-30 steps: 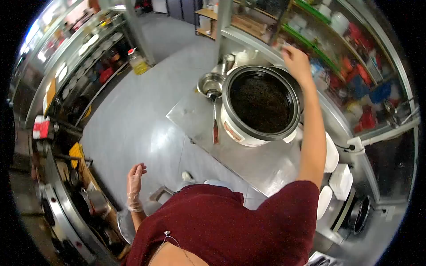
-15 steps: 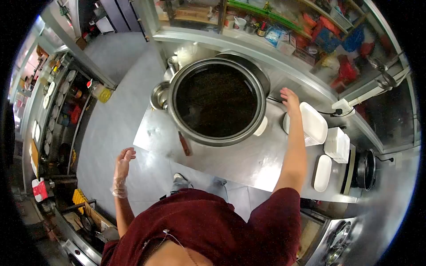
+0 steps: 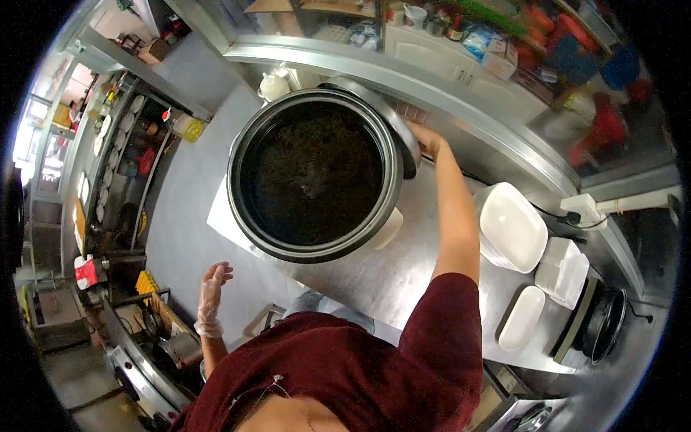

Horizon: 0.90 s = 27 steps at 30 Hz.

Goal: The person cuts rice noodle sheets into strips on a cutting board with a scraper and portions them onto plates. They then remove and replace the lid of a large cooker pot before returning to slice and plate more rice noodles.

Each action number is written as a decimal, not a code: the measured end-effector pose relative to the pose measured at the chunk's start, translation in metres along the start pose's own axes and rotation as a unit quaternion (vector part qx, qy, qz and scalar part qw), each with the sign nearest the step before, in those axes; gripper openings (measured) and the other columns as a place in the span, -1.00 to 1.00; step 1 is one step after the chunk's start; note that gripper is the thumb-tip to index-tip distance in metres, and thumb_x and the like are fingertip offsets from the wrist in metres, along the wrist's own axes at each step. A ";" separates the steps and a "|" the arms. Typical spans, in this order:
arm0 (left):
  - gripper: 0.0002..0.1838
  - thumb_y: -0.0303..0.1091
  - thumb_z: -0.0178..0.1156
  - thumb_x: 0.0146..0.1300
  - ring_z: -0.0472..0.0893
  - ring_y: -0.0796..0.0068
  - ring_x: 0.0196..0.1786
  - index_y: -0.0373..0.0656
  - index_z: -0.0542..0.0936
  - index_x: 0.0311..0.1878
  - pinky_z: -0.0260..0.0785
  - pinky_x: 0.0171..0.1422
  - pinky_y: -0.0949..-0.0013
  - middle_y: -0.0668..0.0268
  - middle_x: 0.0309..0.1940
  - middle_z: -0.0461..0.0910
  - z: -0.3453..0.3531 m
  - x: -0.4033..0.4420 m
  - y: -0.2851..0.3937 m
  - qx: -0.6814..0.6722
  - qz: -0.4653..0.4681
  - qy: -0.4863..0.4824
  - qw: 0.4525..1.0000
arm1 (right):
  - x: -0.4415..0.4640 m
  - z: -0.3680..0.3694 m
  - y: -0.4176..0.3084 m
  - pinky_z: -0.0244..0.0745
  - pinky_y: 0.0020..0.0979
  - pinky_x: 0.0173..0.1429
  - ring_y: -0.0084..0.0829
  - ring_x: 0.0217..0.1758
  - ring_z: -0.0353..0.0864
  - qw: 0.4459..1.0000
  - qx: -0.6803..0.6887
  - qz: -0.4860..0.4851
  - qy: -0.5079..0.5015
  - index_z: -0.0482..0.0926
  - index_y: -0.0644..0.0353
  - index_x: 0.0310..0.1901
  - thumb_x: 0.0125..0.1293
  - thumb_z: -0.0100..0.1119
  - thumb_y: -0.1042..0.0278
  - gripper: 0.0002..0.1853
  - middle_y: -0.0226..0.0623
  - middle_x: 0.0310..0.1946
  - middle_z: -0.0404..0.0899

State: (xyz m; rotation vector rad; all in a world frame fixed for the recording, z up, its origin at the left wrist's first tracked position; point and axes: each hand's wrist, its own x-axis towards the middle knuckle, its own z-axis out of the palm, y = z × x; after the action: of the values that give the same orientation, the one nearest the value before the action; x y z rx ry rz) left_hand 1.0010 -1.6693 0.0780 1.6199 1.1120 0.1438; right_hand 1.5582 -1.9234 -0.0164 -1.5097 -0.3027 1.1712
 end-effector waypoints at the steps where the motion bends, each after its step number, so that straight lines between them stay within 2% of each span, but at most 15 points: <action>1: -0.61 -0.19 -0.03 0.36 0.53 0.40 -0.17 -0.36 0.48 0.01 0.36 -0.01 0.37 0.15 -0.19 0.57 0.000 -0.001 -0.001 0.007 -0.005 -0.001 1.000 | 0.008 0.003 0.000 0.42 -0.51 0.05 -0.54 0.06 0.47 1.000 0.001 -0.004 -0.026 0.23 0.08 0.30 0.33 -0.09 -0.14 -0.37 -0.31 0.14 0.42; 2: -0.61 -0.19 -0.03 0.36 0.53 0.40 -0.17 -0.36 0.48 0.01 0.36 -0.01 0.37 0.16 -0.19 0.57 0.000 -0.001 -0.002 0.012 -0.009 -0.002 1.000 | 0.015 0.005 -0.002 0.46 -0.48 0.02 -0.51 0.07 0.47 0.999 -0.005 0.006 -0.046 0.15 0.03 0.35 0.28 -0.05 -0.22 -0.29 -0.24 0.16 0.40; 4: -0.61 -0.19 -0.03 0.36 0.53 0.40 -0.17 -0.36 0.49 0.01 0.36 0.00 0.37 0.16 -0.19 0.57 0.004 -0.008 -0.002 0.018 -0.019 0.005 1.000 | 0.019 0.012 -0.006 0.47 -0.47 0.00 -0.52 0.07 0.46 0.998 -0.031 -0.001 -0.056 0.16 0.04 0.34 0.25 0.00 -0.22 -0.27 -0.22 0.15 0.40; 8: -0.60 -0.17 -0.03 0.35 0.53 0.40 -0.16 -0.35 0.49 0.02 0.34 0.02 0.37 0.17 -0.18 0.57 0.015 -0.014 0.010 0.044 -0.026 0.012 0.999 | 0.026 0.016 -0.011 0.53 -0.46 -0.17 -0.44 -0.13 0.57 0.997 0.007 0.042 -0.060 0.21 0.22 0.29 0.19 0.14 -0.07 -0.26 -0.14 0.06 0.47; 10: -0.59 -0.16 -0.02 0.35 0.53 0.40 -0.15 -0.35 0.49 0.02 0.34 0.03 0.37 0.17 -0.17 0.57 0.018 -0.016 0.012 0.053 -0.028 0.012 0.998 | 0.031 0.016 -0.002 0.53 -0.44 -0.19 -0.45 -0.18 0.58 1.000 0.028 -0.004 0.007 0.30 0.31 0.22 0.19 0.17 0.01 -0.32 -0.08 -0.06 0.54; 12: -0.58 -0.14 -0.01 0.34 0.53 0.40 -0.14 -0.35 0.49 0.02 0.34 0.03 0.37 0.17 -0.17 0.57 0.021 -0.015 0.012 0.054 -0.034 0.017 0.998 | 0.020 0.015 0.008 0.50 -0.46 -0.13 -0.44 -0.16 0.57 0.994 0.109 -0.018 0.008 0.33 0.38 0.18 0.20 0.18 0.07 -0.36 -0.08 -0.02 0.51; 13: -0.58 -0.14 -0.03 0.35 0.53 0.39 -0.14 -0.34 0.49 0.03 0.33 0.04 0.36 0.17 -0.16 0.57 0.021 -0.014 0.010 0.054 -0.026 0.014 0.998 | 0.001 0.023 -0.003 0.49 -0.48 -0.11 -0.44 -0.15 0.56 0.993 0.115 -0.026 0.018 0.32 0.39 0.19 0.20 0.18 0.06 -0.35 -0.09 -0.01 0.50; 14: -0.58 -0.14 -0.04 0.35 0.54 0.39 -0.13 -0.33 0.49 0.03 0.31 0.05 0.36 0.17 -0.15 0.58 0.020 -0.013 0.007 0.054 -0.019 0.010 0.998 | 0.002 0.018 0.003 0.48 -0.50 -0.10 -0.44 -0.15 0.56 0.996 0.053 -0.069 0.011 0.31 0.33 0.21 0.23 0.14 0.02 -0.36 -0.14 -0.03 0.53; 15: -0.58 -0.14 -0.06 0.36 0.54 0.38 -0.12 -0.32 0.49 0.04 0.30 0.06 0.35 0.17 -0.14 0.58 0.020 -0.012 0.004 0.053 -0.012 0.006 0.999 | -0.001 0.016 0.013 0.44 -0.53 -0.32 -0.52 -0.36 0.53 0.988 0.067 -0.093 0.099 0.39 0.24 0.15 0.23 0.12 0.01 -0.43 -0.30 -0.25 0.58; 16: -0.58 -0.14 -0.05 0.36 0.54 0.38 -0.12 -0.33 0.49 0.04 0.31 0.06 0.35 0.17 -0.14 0.58 0.022 -0.011 0.003 0.046 -0.009 0.004 0.999 | -0.010 0.017 0.013 0.34 -0.56 -0.43 -0.57 -0.46 0.44 0.990 0.024 -0.096 0.101 0.43 0.19 0.05 0.22 0.12 0.01 -0.51 -0.39 -0.34 0.53; 19: -0.58 -0.15 -0.05 0.36 0.54 0.37 -0.12 -0.36 0.49 0.03 0.32 0.07 0.34 0.15 -0.15 0.57 0.028 -0.008 0.008 0.035 -0.003 -0.002 0.999 | -0.076 0.043 -0.022 0.00 -0.62 -0.59 -0.71 -0.63 0.17 0.984 -0.040 -0.104 0.138 0.44 0.10 -0.32 0.18 0.13 0.02 -0.70 -0.58 -0.57 0.31; 24: -0.57 -0.15 -0.05 0.35 0.54 0.36 -0.11 -0.36 0.49 0.02 0.33 0.07 0.34 0.15 -0.17 0.57 0.033 -0.007 0.016 0.028 0.016 -0.011 0.999 | -0.147 0.057 -0.042 0.07 -0.58 -0.54 -0.67 -0.59 0.21 0.959 -0.134 -0.128 0.216 0.45 0.12 -0.47 0.15 0.19 0.10 -0.73 -0.56 -0.61 0.31; 27: -0.58 -0.15 -0.05 0.35 0.54 0.37 -0.11 -0.35 0.49 0.02 0.32 0.07 0.34 0.16 -0.17 0.57 0.032 -0.007 0.016 0.031 0.025 -0.018 0.999 | -0.174 0.080 -0.051 0.21 -0.54 -0.45 -0.62 -0.54 0.28 0.905 -0.206 -0.249 0.277 0.44 0.19 -0.47 0.12 0.23 0.14 -0.71 -0.50 -0.61 0.34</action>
State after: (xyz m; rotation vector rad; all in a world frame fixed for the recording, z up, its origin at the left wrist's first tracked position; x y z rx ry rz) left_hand 1.0253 -1.6960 0.0816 1.6992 1.0574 0.1128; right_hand 1.4343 -1.9862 0.1250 -1.9115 -0.5273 0.2490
